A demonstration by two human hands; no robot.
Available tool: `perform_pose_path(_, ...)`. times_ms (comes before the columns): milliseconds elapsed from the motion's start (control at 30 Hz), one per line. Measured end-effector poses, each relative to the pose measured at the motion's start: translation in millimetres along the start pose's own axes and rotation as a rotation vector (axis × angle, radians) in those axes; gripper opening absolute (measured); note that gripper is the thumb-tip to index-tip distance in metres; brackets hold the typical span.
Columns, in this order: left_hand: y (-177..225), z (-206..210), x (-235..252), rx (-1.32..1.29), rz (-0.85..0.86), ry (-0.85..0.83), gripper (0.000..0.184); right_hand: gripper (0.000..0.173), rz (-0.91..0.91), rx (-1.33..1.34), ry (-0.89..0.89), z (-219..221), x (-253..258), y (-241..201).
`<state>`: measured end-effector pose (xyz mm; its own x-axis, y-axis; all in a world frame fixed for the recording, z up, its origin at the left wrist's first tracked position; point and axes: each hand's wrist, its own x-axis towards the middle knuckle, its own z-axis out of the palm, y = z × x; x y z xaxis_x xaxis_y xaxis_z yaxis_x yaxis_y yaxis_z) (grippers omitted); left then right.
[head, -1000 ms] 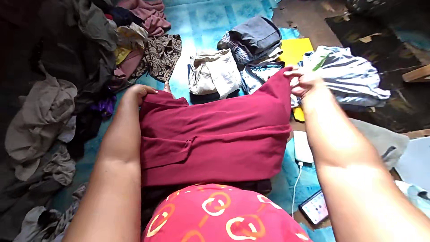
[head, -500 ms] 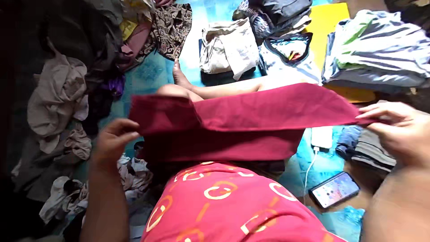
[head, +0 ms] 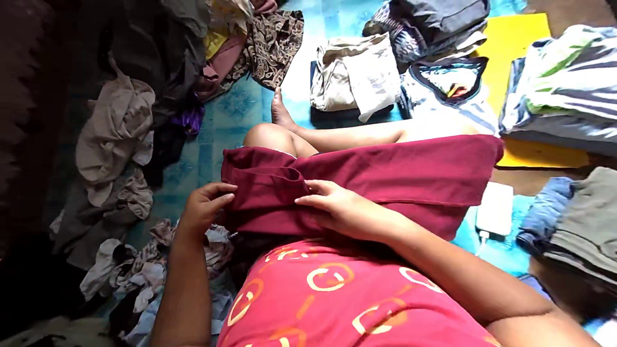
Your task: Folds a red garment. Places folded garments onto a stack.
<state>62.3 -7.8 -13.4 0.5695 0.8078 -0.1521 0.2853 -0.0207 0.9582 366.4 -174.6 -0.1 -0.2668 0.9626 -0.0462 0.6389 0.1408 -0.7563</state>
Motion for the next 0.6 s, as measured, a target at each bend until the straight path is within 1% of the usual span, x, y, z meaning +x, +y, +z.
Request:
perform_pose_path(100,2,-7,-12,-0.002,-0.01,-0.007,0.02,0.031,-0.046,0.032,-0.018,2,3,1)
perform_pose_path(200,-9,-9,-13,0.032,-0.074,-0.048,0.018,0.039,-0.049,0.116,-0.082,-13,-16,2)
perform_pose_path(233,-13,-11,-10,0.057,-0.084,-0.051,0.016,0.038,-0.052,0.126,-0.049,-21,-28,5)
perform_pose_path(267,-17,-13,-5,0.096,-0.079,-0.032,0.015,0.036,-0.053,0.13,0.038,-32,-42,11)
perform_pose_path(300,-21,-16,1,0.14,-0.066,0.015,0.014,0.033,-0.049,0.141,0.171,-47,-60,20)
perform_pose_path(333,-25,-20,9,0.191,-0.052,0.079,0.018,0.031,-0.03,0.176,0.333,-65,-80,31)
perform_pose_path(400,-37,-29,31,0.262,-0.001,0.163,0.036,0.026,0.038,0.304,0.704,-101,-124,62)
perform_pose_path(433,-43,-30,45,0.255,0.025,0.164,0.048,0.024,0.101,0.369,0.901,-113,-143,79)
perform_pose_path(467,-47,-29,58,0.216,0.038,0.136,0.059,0.026,0.187,0.414,1.067,-123,-158,94)
perform_pose_path(500,-53,-26,72,0.157,0.05,0.088,0.067,0.032,0.29,0.437,1.186,-131,-169,111)
perform_pose_path(533,-60,-24,85,0.074,0.071,0.032,0.07,0.038,0.378,0.438,1.235,-138,-174,127)
perform_pose_path(567,-65,-22,95,-0.013,0.093,-0.029,0.066,0.045,0.442,0.443,1.221,-143,-177,141)
perform_pose_path(600,-69,-20,104,-0.087,0.114,-0.084,0.058,0.051,0.486,0.459,1.168,-145,-176,154)
